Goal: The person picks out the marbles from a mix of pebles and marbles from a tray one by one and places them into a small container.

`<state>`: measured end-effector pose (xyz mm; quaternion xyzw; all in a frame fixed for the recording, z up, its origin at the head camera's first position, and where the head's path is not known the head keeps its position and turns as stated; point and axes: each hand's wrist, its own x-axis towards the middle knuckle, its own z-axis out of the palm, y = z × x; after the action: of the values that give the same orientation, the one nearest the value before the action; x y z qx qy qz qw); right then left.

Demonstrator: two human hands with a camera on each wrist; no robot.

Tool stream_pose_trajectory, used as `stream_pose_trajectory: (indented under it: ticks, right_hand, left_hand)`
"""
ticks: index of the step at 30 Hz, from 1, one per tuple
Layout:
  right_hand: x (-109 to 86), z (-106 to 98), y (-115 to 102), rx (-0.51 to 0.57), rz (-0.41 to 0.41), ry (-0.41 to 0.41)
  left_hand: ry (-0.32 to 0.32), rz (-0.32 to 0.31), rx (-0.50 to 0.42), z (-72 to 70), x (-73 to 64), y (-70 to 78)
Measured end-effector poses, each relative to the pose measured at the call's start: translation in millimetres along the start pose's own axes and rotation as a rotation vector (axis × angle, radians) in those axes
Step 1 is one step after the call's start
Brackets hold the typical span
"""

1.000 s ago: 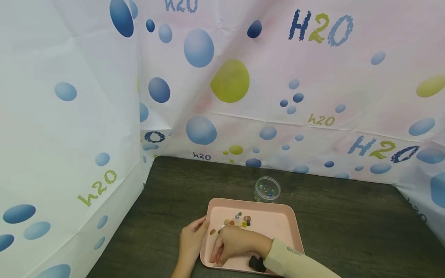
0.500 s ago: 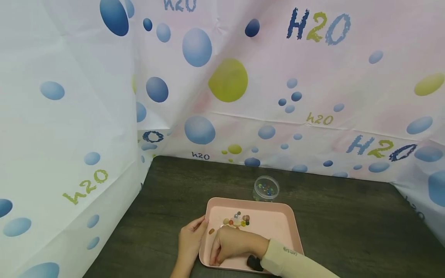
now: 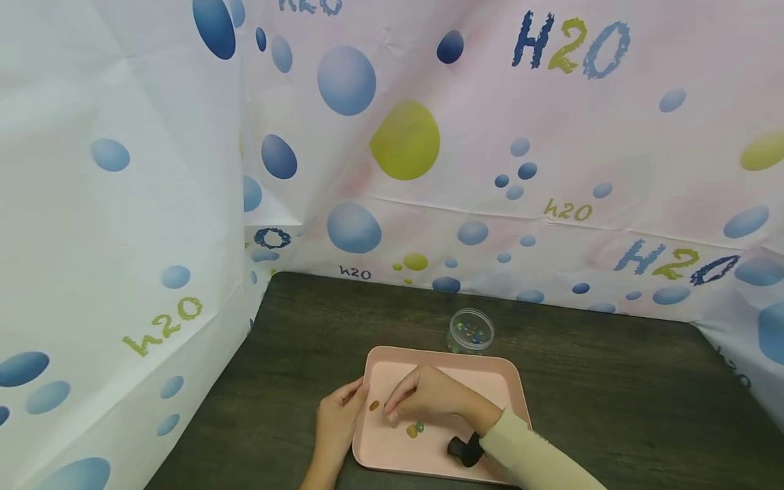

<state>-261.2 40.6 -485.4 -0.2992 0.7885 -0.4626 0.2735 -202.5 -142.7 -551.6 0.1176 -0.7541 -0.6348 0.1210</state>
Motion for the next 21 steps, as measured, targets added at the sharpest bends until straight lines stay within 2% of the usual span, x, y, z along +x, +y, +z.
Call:
stream_pose_trajectory:
  ticks: [4,10,14,21]
  right_hand:
    - [-6.2,-13.4,4.7,0.032,0.014,0.055]
    - [-12.4,-29.3,16.5,0.148,0.071,0.095]
    - [-16.0,-37.9,24.4,0.187,0.088,0.133]
    - [-21.4,-47.1,33.7,0.149,0.096,0.207]
  left_hand:
    - [0.006,-0.007,-0.006,0.6,1.1,0.1]
    - [0.031,-0.008,0.0,1.5,3.0,-0.8]
    - [0.035,-0.014,0.0,1.8,3.2,-0.6]
    - [0.029,-0.014,-0.014,1.9,1.1,1.9]
